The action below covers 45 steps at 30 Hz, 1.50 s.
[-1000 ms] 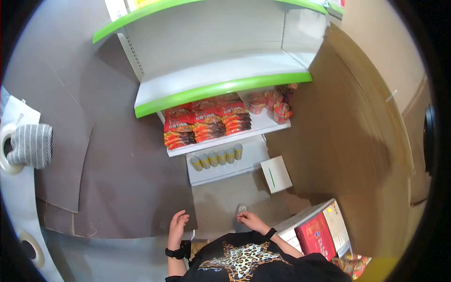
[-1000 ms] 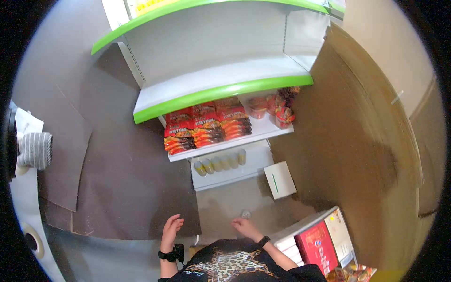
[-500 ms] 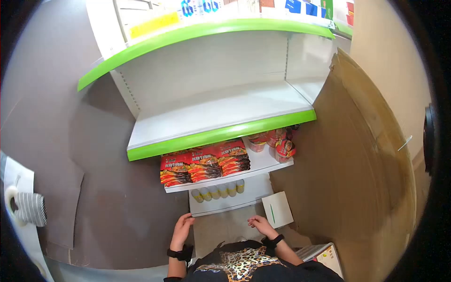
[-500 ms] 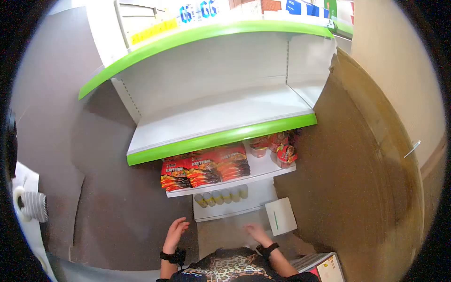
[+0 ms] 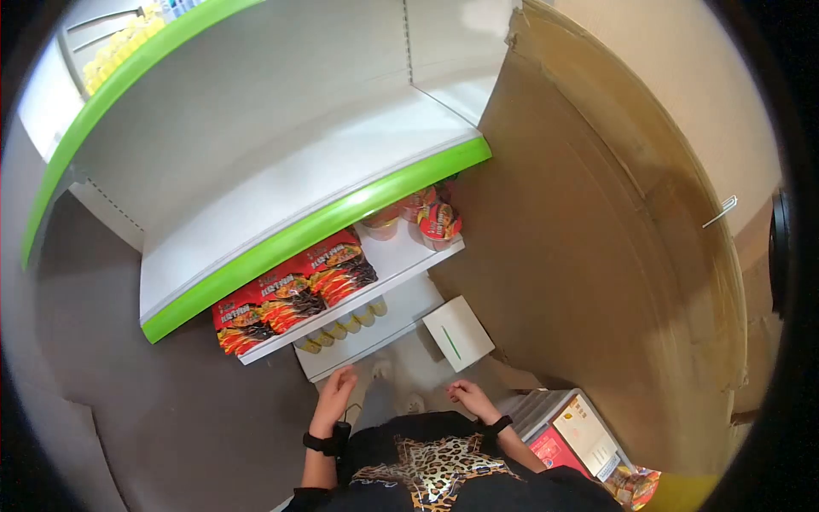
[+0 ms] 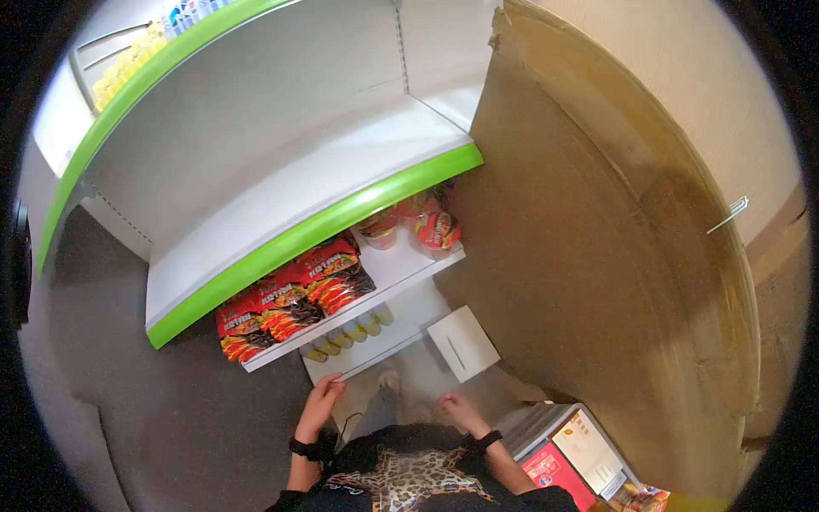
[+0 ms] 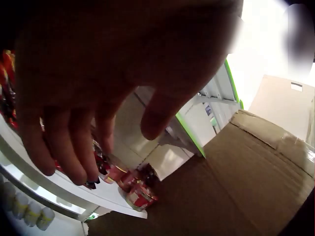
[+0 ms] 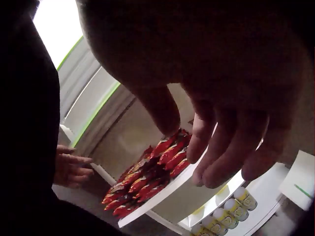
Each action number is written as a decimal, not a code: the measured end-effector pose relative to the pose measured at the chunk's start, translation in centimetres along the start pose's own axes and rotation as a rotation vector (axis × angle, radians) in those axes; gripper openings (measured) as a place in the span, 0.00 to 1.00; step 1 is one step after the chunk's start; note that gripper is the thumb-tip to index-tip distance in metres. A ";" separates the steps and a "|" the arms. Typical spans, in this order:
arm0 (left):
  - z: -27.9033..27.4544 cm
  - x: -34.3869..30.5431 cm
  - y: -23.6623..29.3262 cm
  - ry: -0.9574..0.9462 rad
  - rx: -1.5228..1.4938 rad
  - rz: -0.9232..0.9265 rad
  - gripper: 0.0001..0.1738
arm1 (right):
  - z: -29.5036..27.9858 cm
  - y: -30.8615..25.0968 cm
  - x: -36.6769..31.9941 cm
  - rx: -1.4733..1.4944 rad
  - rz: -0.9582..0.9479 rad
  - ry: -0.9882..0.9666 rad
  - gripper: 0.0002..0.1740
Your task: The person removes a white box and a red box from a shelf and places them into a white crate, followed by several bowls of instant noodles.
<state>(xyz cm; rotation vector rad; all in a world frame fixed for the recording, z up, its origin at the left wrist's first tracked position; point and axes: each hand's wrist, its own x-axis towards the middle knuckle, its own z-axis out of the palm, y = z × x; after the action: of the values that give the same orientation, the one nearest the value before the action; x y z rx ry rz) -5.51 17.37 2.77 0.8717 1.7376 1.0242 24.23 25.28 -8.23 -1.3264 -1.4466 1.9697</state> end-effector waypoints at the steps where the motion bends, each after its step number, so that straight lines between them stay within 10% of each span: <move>1: 0.6 0.8 0.5 -0.025 -0.030 0.034 0.19 | -0.6 0.3 -0.1 0.003 -0.014 0.013 0.11; 26: 10.0 27.6 10.4 -0.621 -0.042 -0.053 0.17 | -9.2 -8.7 15.4 0.088 -0.100 0.385 0.09; 33: 11.1 34.1 8.2 -0.565 -0.050 -0.291 0.25 | -9.8 -10.6 23.1 0.093 -0.061 0.437 0.23; 45: 13.2 41.7 6.3 -0.386 -0.133 -0.140 0.38 | -8.8 -11.5 33.3 0.242 0.050 0.425 0.47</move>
<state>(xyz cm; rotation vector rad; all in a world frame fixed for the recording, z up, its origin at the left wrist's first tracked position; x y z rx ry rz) -6.42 59.94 -9.17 0.7907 1.3688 0.8075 12.44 59.12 -14.03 -1.5579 -0.9548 1.6899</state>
